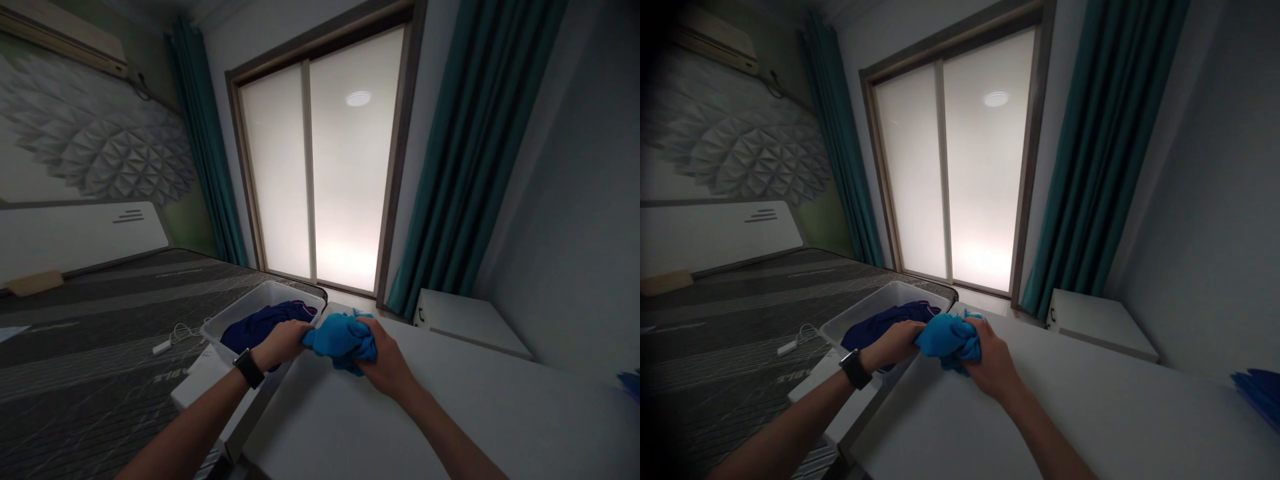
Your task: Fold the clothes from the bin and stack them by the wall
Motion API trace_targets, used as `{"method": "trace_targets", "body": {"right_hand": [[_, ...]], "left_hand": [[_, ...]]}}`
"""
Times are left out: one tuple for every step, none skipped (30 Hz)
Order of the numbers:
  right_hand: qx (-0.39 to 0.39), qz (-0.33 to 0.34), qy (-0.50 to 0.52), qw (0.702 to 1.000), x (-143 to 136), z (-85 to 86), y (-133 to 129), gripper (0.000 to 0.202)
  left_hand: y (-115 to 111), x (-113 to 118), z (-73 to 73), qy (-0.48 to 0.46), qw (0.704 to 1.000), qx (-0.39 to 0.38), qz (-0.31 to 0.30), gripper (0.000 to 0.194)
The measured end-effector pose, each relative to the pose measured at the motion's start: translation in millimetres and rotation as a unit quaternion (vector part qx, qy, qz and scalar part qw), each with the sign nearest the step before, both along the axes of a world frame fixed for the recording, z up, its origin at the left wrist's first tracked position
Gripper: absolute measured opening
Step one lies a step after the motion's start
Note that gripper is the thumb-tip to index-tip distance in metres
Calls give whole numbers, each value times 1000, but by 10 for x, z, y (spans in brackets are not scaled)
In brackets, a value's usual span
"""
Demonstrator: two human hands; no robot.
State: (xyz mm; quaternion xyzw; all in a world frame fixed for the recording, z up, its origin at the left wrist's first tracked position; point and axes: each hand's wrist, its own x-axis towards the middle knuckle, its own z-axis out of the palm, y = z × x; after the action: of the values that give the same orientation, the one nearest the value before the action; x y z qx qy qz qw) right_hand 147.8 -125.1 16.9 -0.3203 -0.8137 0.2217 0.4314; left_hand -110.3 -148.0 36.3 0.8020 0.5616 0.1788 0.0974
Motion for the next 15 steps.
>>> {"method": "trace_targets", "body": {"right_hand": [[-8, -6, -26, 1000, 23, -5, -11, 49], [-19, -12, -54, 998, 36, -13, -19, 49], [-34, -20, -79, 996, 42, -23, -25, 49], [-50, -25, -98, 994, 44, -34, -30, 48], [-66, -30, -110, 991, 45, -47, -35, 48], [-79, -34, -117, 989, 49, -60, -39, 48], [-89, -37, -120, 988, 62, -74, -43, 48], [-96, -41, -120, 987, 87, -92, -47, 47], [-101, -45, -119, 987, 125, -114, -49, 46], [-105, -50, -117, 986, 178, -145, -50, 46], [-108, -54, -114, 986, 245, -184, -49, 48], [-112, -60, -109, 986, 323, -235, -47, 50], [-116, -67, -104, 986, 409, -296, -45, 53], [-117, -83, -96, 985, 499, -367, -44, 55], [-115, -103, -87, 984, 591, -443, -44, 57]], "left_hand": [[19, 32, 36, -15, 1000, 1, -5, 21], [31, 67, 82, -36, 999, 2, -16, 24], [37, 106, 129, -66, 997, 4, -32, 27], [39, 149, 170, -98, 994, 2, -48, 29], [38, 198, 199, -127, 990, -1, -61, 30], [38, 250, 208, -150, 986, -5, -70, 31], [39, 307, 195, -168, 983, -9, -75, 33], [44, 367, 160, -184, 980, -10, -73, 34], [52, 430, 103, -201, 977, -11, -69, 36], [62, 499, 28, -218, 974, -12, -64, 39], [75, 573, -60, -236, 970, -17, -62, 41], [89, 653, -156, -255, 965, -26, -64, 43], [106, 740, -255, -271, 959, -38, -69, 44], [127, 835, -353, -284, 954, -51, -78, 45], [152, 937, -447, -295, 949, -64, -85, 46]]}}
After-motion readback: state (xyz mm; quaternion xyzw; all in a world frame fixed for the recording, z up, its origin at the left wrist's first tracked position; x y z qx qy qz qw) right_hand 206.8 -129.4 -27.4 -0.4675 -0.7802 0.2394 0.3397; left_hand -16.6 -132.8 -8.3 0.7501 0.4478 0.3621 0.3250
